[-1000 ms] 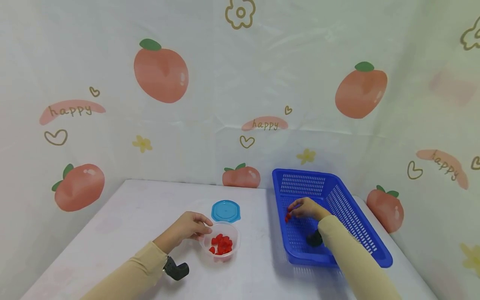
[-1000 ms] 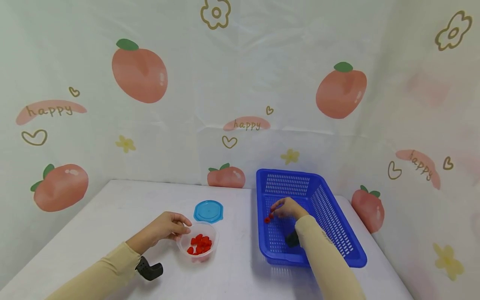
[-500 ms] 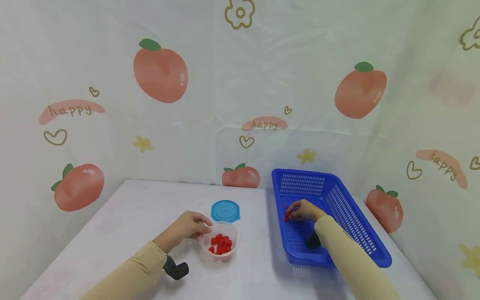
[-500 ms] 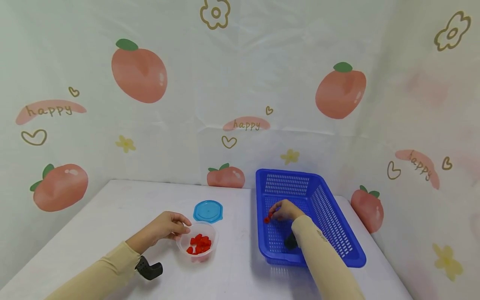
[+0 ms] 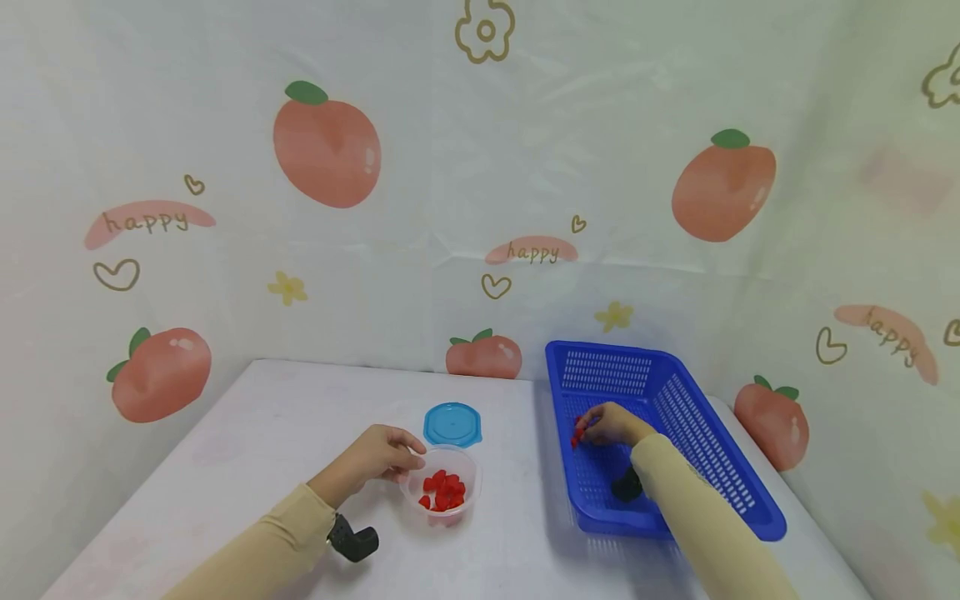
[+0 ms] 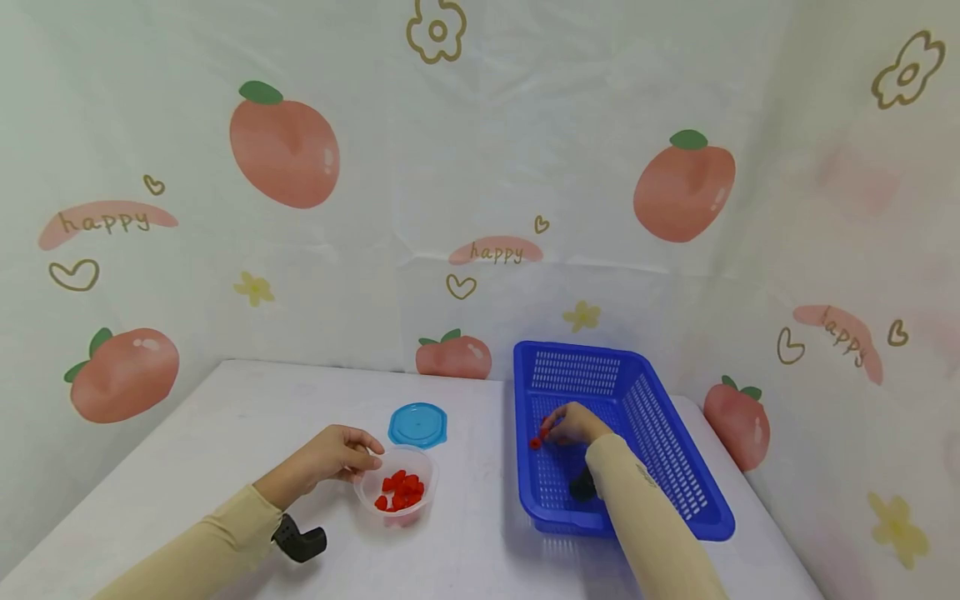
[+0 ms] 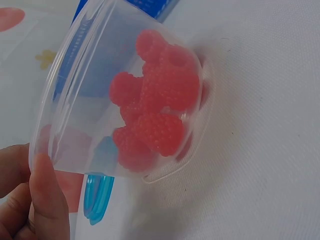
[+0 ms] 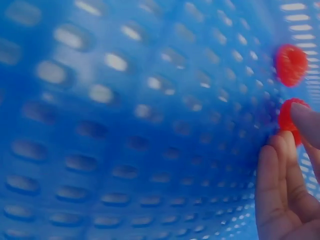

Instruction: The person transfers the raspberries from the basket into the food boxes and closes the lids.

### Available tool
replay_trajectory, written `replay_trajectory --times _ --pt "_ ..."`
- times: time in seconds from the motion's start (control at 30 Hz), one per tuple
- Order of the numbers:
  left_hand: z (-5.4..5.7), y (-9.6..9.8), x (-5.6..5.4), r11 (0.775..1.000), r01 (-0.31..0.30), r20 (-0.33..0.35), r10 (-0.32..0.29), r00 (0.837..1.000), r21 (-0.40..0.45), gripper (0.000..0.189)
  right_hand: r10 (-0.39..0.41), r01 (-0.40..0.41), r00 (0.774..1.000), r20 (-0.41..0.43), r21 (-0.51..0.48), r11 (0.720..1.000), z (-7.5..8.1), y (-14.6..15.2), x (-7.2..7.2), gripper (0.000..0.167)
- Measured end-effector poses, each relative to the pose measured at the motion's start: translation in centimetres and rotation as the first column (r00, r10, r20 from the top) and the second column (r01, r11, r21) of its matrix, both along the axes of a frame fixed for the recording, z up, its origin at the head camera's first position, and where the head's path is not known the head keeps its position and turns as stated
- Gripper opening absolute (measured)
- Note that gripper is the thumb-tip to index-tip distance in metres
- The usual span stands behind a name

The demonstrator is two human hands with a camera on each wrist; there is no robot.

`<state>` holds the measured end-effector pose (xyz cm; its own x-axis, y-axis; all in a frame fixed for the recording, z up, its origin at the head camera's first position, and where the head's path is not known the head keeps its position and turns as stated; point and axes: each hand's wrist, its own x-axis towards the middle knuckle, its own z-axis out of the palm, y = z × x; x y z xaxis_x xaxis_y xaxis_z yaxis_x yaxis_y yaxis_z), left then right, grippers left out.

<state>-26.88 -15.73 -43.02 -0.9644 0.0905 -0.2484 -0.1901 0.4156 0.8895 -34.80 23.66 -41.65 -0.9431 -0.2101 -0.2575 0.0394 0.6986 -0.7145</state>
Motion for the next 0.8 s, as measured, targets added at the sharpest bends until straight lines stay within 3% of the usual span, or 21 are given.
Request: replay_trajectory --times 0.2,0.37,0.67,0.8 --pt "-0.1 0.1 0.0 1.0 0.01 -0.006 -0.01 1.0 0.001 0.022 -0.068 0.068 0.998 0.005 -0.1 0.993 0.5 0.7 -0.1 0.02" --pt "-0.1 0.1 0.0 1.0 0.01 -0.006 -0.011 1.0 -0.005 0.022 -0.06 0.057 0.998 -0.005 -0.272 0.961 1.3 1.3 -0.2 0.024" --pt "0.2 0.1 0.2 1.0 0.001 -0.009 -0.001 1.0 -0.017 0.022 -0.049 0.025 0.998 -0.03 -0.549 0.836 4.2 0.9 0.3 0.038" --pt "0.3 0.1 0.3 1.0 0.003 -0.013 -0.003 1.0 -0.015 0.021 -0.052 0.034 0.999 -0.01 -0.648 0.761 5.6 0.4 1.3 0.03"
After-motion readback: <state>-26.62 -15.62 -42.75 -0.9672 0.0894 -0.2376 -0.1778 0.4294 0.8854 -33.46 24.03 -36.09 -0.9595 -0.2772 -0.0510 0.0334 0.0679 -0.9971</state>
